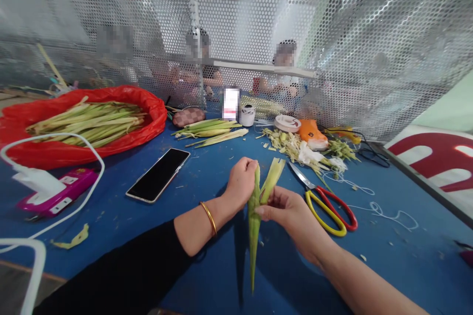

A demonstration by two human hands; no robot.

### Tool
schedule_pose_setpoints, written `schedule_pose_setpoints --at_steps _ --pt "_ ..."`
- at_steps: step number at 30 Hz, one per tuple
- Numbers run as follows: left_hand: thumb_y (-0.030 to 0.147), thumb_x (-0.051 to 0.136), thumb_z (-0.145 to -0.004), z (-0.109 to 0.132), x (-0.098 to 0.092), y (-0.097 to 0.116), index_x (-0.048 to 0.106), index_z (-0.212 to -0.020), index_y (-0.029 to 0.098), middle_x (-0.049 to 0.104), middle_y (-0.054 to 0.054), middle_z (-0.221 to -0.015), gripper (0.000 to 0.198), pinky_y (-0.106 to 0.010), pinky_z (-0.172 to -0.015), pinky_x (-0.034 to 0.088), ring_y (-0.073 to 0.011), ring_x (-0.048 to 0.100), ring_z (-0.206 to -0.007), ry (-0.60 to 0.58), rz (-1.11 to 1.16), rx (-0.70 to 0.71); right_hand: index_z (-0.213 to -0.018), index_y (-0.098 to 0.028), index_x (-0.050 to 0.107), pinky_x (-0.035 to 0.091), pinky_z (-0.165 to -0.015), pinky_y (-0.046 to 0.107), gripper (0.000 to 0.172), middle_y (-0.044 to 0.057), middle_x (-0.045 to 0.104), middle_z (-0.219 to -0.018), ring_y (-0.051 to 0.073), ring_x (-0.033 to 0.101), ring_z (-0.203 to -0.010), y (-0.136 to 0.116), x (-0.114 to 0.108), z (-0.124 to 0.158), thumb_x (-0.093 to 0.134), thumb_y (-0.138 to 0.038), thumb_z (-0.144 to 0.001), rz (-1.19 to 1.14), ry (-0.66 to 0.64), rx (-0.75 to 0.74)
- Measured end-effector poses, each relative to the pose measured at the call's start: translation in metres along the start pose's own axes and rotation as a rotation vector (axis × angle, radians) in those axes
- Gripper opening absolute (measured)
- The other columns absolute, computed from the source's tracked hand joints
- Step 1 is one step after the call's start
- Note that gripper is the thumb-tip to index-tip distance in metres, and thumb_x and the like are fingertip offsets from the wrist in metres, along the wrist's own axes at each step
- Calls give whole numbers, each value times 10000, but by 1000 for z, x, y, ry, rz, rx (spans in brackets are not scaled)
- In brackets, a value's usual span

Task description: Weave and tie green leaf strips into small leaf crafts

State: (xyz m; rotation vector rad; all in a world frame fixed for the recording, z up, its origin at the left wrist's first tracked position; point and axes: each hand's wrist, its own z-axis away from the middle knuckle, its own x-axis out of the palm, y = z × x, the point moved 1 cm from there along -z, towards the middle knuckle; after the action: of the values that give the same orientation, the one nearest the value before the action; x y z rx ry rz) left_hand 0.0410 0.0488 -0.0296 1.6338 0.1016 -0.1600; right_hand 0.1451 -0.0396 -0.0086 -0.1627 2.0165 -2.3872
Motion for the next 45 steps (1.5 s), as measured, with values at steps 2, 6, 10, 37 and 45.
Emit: schedule_pose_setpoints --at_steps 2,6,10,37,45 --pt "290 465 -863 0 0 -1 524 -675 188 504 30 -634 222 -237 -576 335 -120 443 -627 9 -16 14 -704 -169 658 437 -623 262 221 -10 632 -669 127 544 -617 0 0 0 800 -300 -598 -10 -4 5" --pt "301 454 -870 -1 0 -3 531 -691 188 516 27 -646 225 -243 -579 336 -122 453 -632 10 -20 11 -678 -160 651 415 -599 252 197 -12 609 -626 113 518 -590 1 -2 -1 737 -338 -688 4 6 -45" --pt "303 454 -865 -1 0 -4 525 -691 191 524 26 -647 219 -247 -583 338 -123 460 -627 14 -25 4 -623 -166 614 429 -590 255 229 -14 589 -581 119 526 -569 4 -3 -3 691 -354 -728 63 55 -106" --pt "293 464 -859 -6 4 -15 530 -690 194 541 18 -639 206 -249 -583 332 -128 483 -633 60 -110 31 -817 -212 630 458 -699 256 71 11 674 -782 161 619 -735 7 -4 10 572 -201 -857 558 248 -669" --pt "298 465 -855 -7 0 -13 538 -689 198 577 10 -662 207 -257 -594 356 -137 504 -644 94 -120 58 -740 -190 616 427 -582 249 153 -19 538 -628 135 488 -616 3 1 3 630 -331 -797 236 132 -319"
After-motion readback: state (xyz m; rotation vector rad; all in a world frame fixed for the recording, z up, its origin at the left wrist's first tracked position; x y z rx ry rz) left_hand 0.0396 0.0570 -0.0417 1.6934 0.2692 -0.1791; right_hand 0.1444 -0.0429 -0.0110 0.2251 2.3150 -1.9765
